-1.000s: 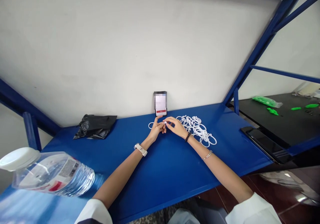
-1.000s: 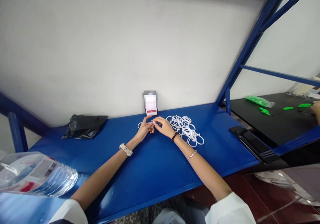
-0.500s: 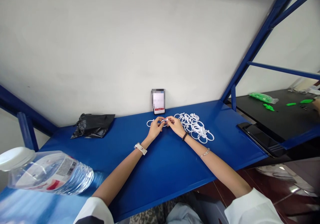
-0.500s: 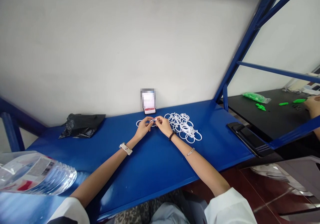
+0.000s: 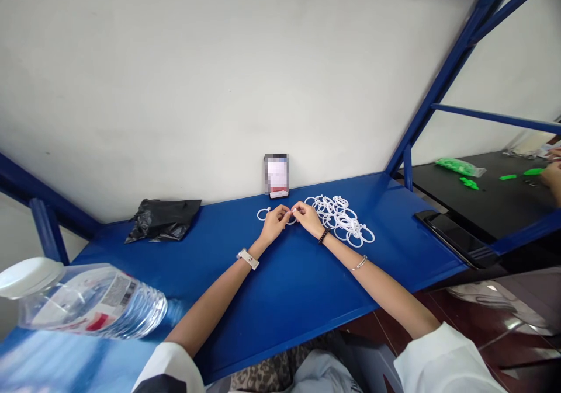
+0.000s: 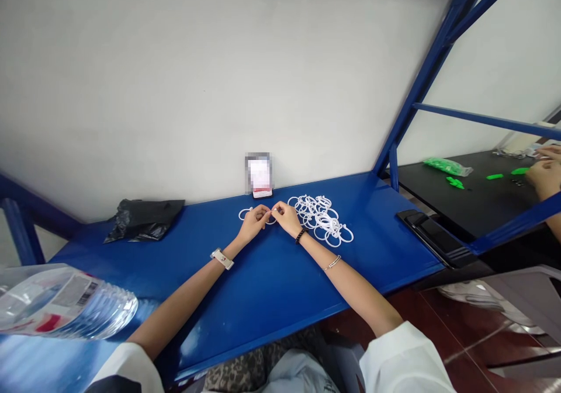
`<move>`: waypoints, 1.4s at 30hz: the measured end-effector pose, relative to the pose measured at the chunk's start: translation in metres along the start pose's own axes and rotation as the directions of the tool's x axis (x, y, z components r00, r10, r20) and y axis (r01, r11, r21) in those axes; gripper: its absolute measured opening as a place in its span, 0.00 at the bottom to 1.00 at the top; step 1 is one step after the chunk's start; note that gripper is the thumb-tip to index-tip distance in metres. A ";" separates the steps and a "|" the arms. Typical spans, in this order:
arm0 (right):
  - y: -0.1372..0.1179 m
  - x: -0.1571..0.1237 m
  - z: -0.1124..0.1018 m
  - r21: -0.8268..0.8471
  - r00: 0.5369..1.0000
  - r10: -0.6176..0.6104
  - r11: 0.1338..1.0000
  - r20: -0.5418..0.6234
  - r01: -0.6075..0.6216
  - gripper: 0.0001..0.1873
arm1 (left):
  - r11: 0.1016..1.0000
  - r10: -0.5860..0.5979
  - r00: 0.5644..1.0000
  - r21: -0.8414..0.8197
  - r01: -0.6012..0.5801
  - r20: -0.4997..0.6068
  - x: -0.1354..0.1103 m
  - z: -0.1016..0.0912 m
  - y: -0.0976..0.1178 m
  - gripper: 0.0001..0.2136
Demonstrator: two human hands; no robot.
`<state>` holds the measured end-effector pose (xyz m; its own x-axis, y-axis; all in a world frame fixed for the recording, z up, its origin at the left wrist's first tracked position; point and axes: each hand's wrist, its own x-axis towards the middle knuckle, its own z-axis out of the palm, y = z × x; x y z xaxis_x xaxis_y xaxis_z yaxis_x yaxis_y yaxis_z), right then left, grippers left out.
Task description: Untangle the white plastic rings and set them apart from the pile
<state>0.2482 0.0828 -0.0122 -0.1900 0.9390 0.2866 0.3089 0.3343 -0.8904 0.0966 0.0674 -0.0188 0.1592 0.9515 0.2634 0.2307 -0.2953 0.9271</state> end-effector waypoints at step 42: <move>0.004 0.001 0.002 0.345 0.991 0.113 0.935 -0.071 -0.082 0.18 | 0.997 -0.039 0.995 -0.074 0.033 -0.092 0.000 -0.001 0.007 0.22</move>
<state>0.2474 0.0849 -0.0165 -0.0874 0.9741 0.2086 -0.0166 0.2079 -0.9780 0.0977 0.0658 -0.0123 0.0608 0.9663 0.2502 0.1642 -0.2570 0.9524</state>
